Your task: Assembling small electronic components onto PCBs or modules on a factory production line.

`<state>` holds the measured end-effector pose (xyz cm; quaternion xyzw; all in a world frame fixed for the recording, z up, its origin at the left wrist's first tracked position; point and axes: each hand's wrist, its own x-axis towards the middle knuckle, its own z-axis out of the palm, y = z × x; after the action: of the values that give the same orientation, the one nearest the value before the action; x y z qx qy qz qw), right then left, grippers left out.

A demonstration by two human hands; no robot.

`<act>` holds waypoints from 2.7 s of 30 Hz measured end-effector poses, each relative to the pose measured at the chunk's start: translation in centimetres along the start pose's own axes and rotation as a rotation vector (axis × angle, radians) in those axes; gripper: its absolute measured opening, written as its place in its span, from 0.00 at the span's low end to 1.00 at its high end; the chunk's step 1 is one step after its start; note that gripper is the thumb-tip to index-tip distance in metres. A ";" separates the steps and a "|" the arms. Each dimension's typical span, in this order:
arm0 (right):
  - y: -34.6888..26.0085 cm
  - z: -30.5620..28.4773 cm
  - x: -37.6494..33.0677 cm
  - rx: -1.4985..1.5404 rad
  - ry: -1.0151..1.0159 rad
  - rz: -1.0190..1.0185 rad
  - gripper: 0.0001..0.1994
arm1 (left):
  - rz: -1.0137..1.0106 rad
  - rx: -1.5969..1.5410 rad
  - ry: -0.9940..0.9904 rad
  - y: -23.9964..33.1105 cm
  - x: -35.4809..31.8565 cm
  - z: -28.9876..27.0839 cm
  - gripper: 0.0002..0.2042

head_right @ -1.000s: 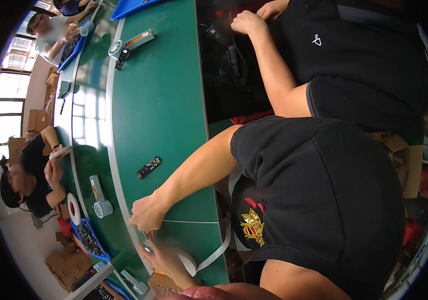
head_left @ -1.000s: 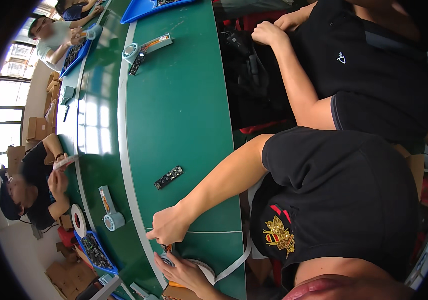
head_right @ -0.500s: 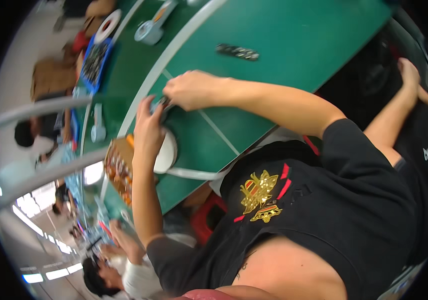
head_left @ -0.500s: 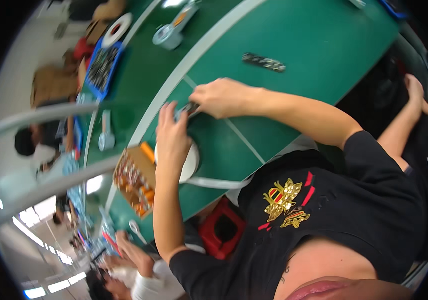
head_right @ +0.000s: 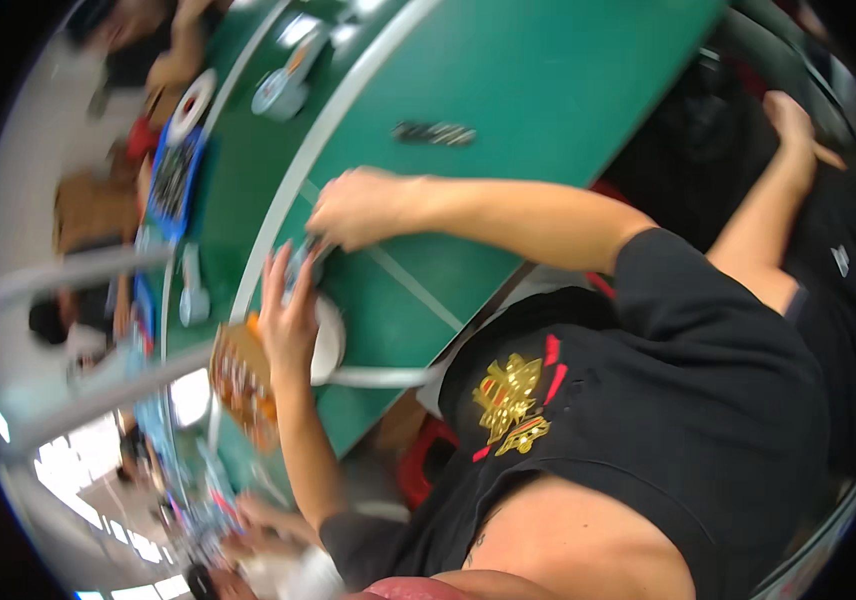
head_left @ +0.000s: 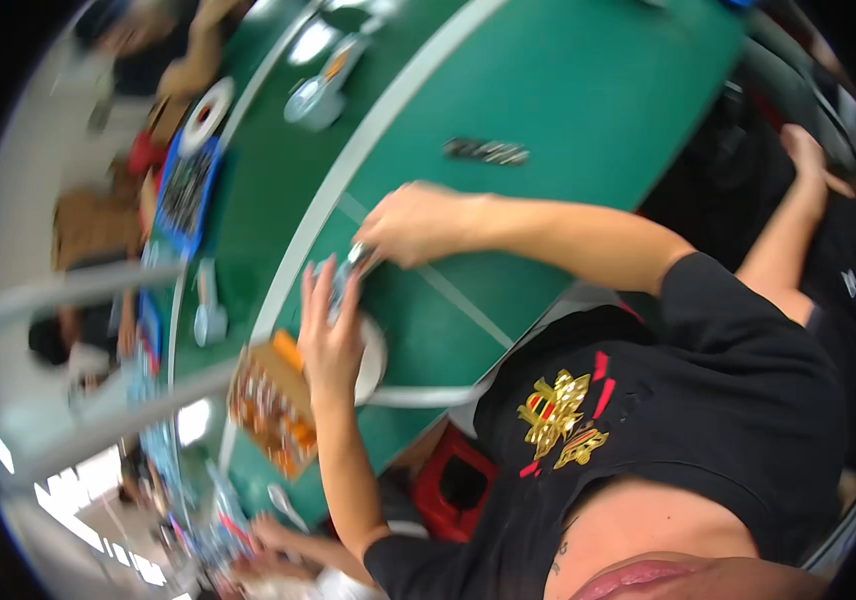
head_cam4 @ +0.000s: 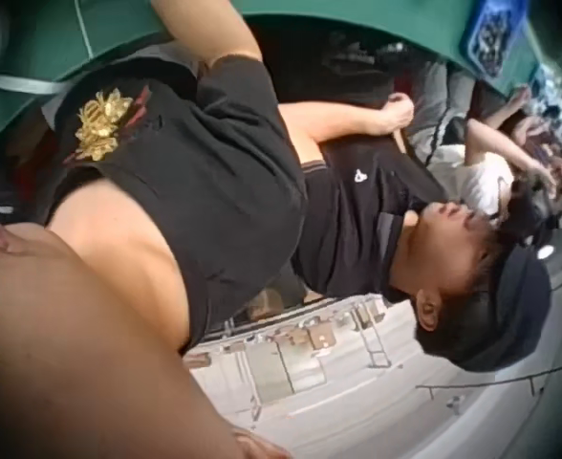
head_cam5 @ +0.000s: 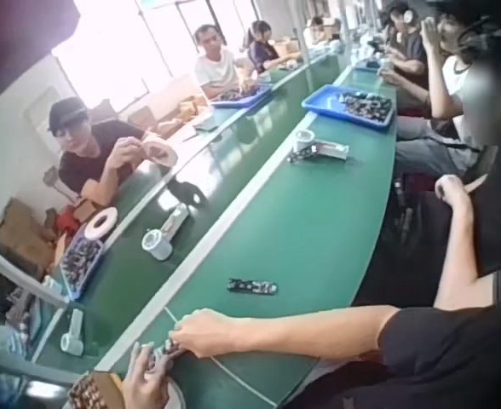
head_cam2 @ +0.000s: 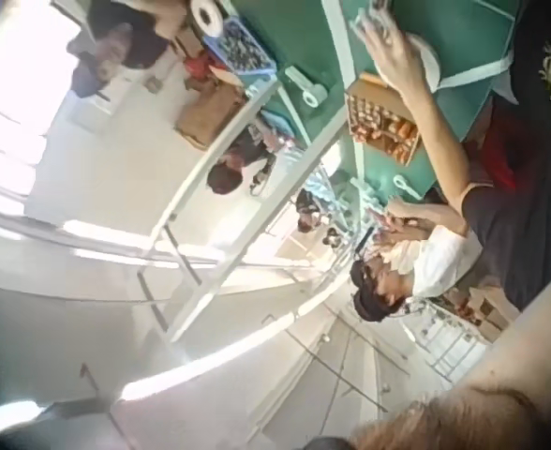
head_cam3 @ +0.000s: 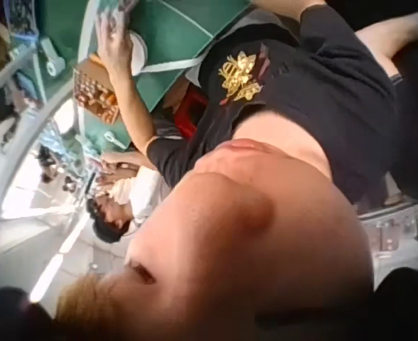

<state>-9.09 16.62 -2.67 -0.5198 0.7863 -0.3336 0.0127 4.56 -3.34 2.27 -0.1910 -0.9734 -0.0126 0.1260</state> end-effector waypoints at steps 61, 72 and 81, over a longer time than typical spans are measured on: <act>-0.1 1.7 0.1 0.055 0.065 -0.049 0.09 | -0.205 -0.033 -0.142 0.0 0.5 -0.5 0.14; -0.2 1.3 0.0 0.012 0.040 -0.042 0.16 | -0.239 -0.289 -0.066 -1.0 0.6 -0.7 0.23; -0.5 2.2 1.2 0.000 0.016 -0.107 0.16 | -0.210 -0.253 -0.052 -1.3 0.6 -0.5 0.27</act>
<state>-8.42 14.34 -3.73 -0.5584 0.7576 -0.3379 -0.0112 3.64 -4.37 2.93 -0.1029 -0.9815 -0.1434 0.0738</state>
